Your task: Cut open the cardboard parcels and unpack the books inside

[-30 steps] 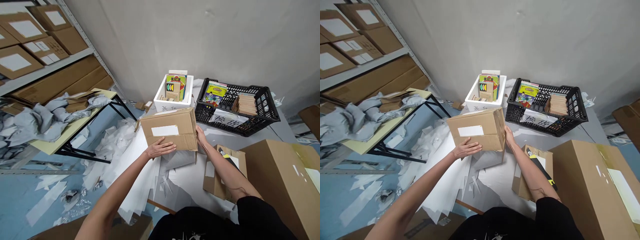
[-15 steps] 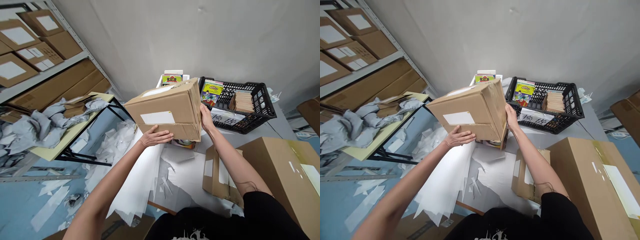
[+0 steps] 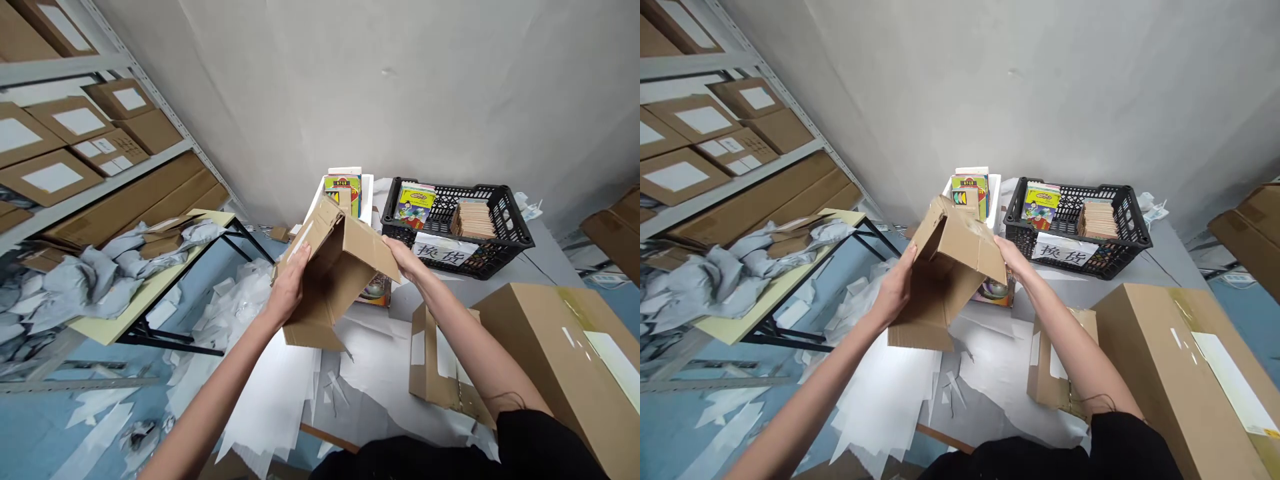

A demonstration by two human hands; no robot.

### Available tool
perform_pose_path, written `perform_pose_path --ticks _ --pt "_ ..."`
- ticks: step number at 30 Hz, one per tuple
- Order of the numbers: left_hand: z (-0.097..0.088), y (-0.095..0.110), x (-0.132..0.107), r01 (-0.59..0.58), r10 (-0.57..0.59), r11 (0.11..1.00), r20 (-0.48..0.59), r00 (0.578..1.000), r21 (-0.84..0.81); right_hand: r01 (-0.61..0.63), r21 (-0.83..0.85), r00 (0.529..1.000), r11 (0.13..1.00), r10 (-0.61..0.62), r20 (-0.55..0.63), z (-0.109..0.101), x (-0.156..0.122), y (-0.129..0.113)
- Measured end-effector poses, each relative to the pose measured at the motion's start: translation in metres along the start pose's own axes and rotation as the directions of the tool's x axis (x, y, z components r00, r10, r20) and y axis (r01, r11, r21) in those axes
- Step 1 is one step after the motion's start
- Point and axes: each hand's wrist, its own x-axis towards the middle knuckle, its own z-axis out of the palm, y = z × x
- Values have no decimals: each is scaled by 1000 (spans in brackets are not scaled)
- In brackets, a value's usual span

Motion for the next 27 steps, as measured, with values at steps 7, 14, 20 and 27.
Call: perform_pose_path --ticks 7,14,20,27 --pt "2 13 -69 -41 41 999 -2 999 32 -107 134 961 985 68 266 -1 -14 32" --pt "41 11 -181 -500 502 863 -27 864 69 0 206 963 979 -56 262 14 -59 90" --pt "61 29 -255 -90 169 977 446 879 -193 249 52 966 967 -252 60 14 -118 154" --pt "59 86 -299 430 -300 819 356 885 -379 202 -145 970 968 -218 -105 -2 -176 236"
